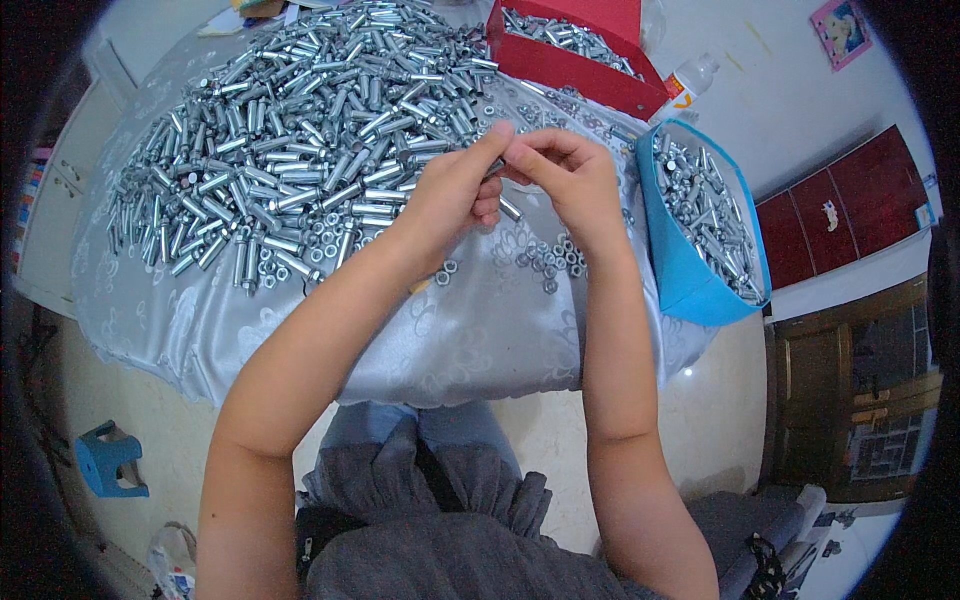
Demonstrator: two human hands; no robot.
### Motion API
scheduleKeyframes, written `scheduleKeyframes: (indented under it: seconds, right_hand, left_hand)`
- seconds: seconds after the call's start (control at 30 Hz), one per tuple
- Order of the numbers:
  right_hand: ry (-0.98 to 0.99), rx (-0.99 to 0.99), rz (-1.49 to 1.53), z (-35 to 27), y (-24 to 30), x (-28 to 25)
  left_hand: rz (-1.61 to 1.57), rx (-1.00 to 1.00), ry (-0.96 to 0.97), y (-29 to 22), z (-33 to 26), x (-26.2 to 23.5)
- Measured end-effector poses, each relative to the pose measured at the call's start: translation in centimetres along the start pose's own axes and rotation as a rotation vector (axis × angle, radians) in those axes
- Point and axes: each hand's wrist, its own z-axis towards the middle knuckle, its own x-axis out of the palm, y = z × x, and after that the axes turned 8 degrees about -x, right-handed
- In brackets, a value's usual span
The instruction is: The person sits on a stool at a table and repeatedly picks up metal bolts and washers, screwing the washers onto the bolts by hand. The person handles the fasteners one at a time, placing the assembled units into a blue container on the right side of the table.
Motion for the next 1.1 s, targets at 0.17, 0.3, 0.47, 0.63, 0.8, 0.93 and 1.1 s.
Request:
scheduleKeyframes:
  seconds: [0.17, 0.3, 0.47, 0.63, 0.8, 0.93, 1.1]
  right_hand:
    - [0.002, -0.05, -0.018, 0.0, -0.4, -0.1]
    - [0.043, -0.206, -0.193, 0.2, -0.6, -0.7]
    - [0.044, -0.296, -0.264, 0.4, -1.2, -1.1]
    - [-0.028, -0.198, -0.28, 0.4, -0.9, -0.8]
    - [-0.189, 0.085, -0.814, 0.3, -2.4, -3.1]
    - [-0.116, 0.239, -1.057, -0.2, -3.3, -3.6]
    - [-0.058, 0.323, -1.073, 0.0, -3.1, -3.5]
  left_hand:
    - [-0.183, -0.119, 0.104, -0.2, 0.1, 0.0]
    - [-0.294, -0.201, 0.258, -0.8, 0.0, -0.4]
    - [-0.267, -0.19, 0.308, -0.8, 0.2, -0.7]
    - [-0.332, -0.195, 0.216, -1.1, 0.6, -1.3]
    - [-0.396, -0.211, 0.148, -1.4, 0.6, -1.7]
    - [-0.342, -0.213, 0.088, -1.3, 0.4, -1.5]
    - [-0.189, -0.205, 0.034, -1.0, 0.5, -1.2]
